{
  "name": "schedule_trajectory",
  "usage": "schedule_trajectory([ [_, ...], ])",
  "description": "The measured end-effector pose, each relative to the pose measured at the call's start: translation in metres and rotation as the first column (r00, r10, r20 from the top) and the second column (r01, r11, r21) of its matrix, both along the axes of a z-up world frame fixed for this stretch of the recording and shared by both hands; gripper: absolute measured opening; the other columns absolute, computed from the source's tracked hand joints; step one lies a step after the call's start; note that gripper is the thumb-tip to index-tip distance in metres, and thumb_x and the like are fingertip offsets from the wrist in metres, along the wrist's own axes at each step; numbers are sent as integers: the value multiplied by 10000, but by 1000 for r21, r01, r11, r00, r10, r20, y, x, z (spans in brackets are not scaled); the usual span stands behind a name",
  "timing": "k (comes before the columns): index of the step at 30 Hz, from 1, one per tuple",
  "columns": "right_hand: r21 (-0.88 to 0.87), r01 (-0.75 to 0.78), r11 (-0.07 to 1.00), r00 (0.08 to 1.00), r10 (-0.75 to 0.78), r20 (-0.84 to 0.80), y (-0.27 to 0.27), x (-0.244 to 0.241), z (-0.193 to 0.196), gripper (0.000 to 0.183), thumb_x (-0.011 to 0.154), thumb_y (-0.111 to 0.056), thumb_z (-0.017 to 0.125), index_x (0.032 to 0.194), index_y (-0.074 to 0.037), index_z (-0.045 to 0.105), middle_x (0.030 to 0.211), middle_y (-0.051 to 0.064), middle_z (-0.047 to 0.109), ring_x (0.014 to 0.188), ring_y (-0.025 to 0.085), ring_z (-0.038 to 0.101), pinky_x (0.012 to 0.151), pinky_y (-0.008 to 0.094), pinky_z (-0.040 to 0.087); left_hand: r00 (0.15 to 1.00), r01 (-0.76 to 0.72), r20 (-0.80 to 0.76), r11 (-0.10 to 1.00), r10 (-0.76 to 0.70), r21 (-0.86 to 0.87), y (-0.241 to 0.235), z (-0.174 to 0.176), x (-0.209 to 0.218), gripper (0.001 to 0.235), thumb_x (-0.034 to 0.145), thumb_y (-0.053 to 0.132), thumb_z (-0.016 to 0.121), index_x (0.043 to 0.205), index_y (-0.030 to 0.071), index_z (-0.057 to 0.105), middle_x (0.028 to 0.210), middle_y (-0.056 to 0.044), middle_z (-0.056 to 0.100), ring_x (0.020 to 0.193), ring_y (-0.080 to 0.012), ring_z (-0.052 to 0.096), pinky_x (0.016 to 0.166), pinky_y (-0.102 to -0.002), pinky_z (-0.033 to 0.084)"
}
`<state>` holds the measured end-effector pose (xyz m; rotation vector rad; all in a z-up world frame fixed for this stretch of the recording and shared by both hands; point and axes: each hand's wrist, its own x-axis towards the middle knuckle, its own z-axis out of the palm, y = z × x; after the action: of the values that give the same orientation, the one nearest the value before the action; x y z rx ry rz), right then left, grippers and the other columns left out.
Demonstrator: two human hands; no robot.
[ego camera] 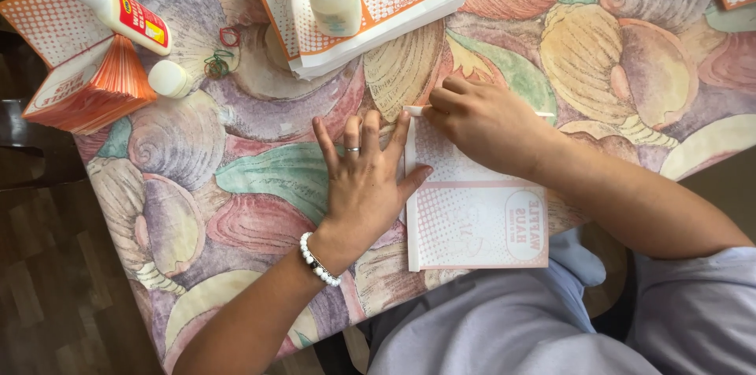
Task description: Applying glue to paper templates and folding them to assemble bags.
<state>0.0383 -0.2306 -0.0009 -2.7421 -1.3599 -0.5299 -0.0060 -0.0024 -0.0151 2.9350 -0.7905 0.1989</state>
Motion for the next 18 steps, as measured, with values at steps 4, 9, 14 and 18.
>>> schedule_trajectory([
  [4, -13, 1, 1000, 999, 0, 54, 5, -1, 5, 114, 930, -110, 605, 904, -72, 709, 889, 44, 580, 834, 218, 567, 721, 304, 505, 999, -13, -51, 1000, 13, -2, 1, 4, 2, 791, 959, 742, 453, 1537, 204, 493, 1328, -164, 411, 1289, -360, 316, 1106, -801, -28],
  [9, -40, 1, 999, 996, 2, 85, 10, -5, 19, 130, 930, -84, 595, 881, -57, 712, 869, 49, 554, 811, 215, 552, 673, 310, 490, 996, -13, -87, 999, 10, -32, 4, 9, 5, 850, 932, 795, 410, 1555, 221, 467, 1329, -183, 397, 1291, -386, 299, 1082, -818, -40],
  [14, -72, 16, 997, 995, -9, 102, 7, -2, 10, 159, 938, -156, 597, 901, -59, 718, 877, 48, 544, 831, 236, 550, 692, 326, 483, 995, -19, -103, 999, 16, -27, 5, 9, 7, 879, 925, 838, 337, 1551, 236, 479, 1343, -201, 405, 1310, -397, 298, 1083, -812, -66],
  [18, -63, 16, 998, 997, -11, 76, 5, -1, 8, 153, 919, -160, 613, 870, -65, 723, 879, 42, 538, 826, 244, 549, 690, 331, 472, 993, -21, -119, 999, 16, -36, 5, 9, 8, 911, 907, 859, 334, 1555, 233, 471, 1345, -215, 412, 1318, -409, 305, 1075, -819, -58],
])
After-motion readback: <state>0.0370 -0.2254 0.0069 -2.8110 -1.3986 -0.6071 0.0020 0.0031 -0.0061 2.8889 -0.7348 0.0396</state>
